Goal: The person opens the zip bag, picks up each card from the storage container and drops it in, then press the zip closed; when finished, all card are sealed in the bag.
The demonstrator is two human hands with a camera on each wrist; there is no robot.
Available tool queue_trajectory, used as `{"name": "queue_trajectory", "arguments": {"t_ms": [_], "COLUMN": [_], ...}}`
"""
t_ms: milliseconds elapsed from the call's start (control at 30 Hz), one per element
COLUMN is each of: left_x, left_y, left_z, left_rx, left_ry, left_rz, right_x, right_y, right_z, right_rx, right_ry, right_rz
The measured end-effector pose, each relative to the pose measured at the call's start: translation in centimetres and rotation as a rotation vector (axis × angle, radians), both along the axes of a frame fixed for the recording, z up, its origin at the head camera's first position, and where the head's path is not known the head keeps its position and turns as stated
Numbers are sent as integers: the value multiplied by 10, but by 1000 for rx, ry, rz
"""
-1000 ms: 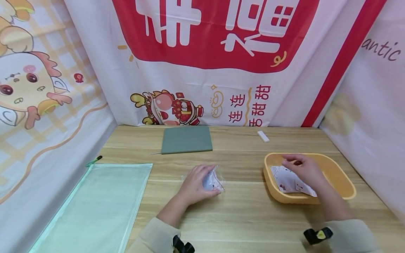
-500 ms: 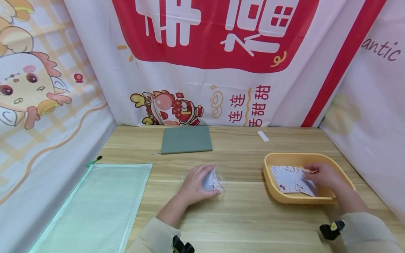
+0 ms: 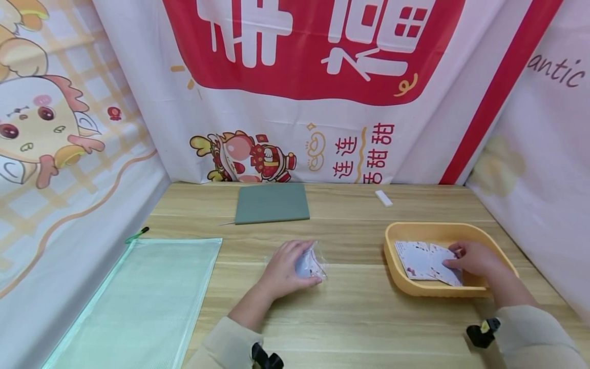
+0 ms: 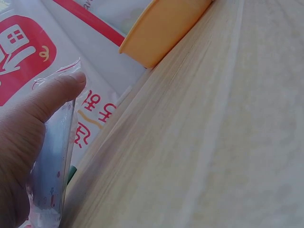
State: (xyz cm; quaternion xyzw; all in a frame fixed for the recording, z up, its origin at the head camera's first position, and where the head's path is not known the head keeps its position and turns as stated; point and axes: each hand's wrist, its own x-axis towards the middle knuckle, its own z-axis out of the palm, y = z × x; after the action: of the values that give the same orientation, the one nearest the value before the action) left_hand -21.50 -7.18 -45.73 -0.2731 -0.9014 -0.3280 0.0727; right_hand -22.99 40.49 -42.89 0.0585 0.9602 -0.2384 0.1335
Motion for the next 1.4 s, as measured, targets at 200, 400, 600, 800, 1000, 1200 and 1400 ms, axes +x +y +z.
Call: {"name": "queue_trajectory", "arguments": {"t_ms": [200,400,600,800,1000,1200,1400], "left_x": [0,0,0,1,1,1,1], "left_y": [0,0,-1,0,0,0,0], "left_z": [0,0,1,3,2,3,3], "left_rx": [0,1,0,10,12,5,6], "left_ry": [-12,-3,2,2,-4,-9,-19], "left_rz": [1,2,-5,-6,-2,2,2], "right_x": [1,4,9,16,25,32,39], "right_y": [2,3,-3,-10,-18,-34,-66], "right_z": [0,2,17,36,52,61,69], "right_rx": [-52,-147,-149,-221,-249,-399,-576], "right_ry": [-4,-4,98,148,187,313,420], "right_rz": [-64,-122,-62,-17,-74,-150,-208]}}
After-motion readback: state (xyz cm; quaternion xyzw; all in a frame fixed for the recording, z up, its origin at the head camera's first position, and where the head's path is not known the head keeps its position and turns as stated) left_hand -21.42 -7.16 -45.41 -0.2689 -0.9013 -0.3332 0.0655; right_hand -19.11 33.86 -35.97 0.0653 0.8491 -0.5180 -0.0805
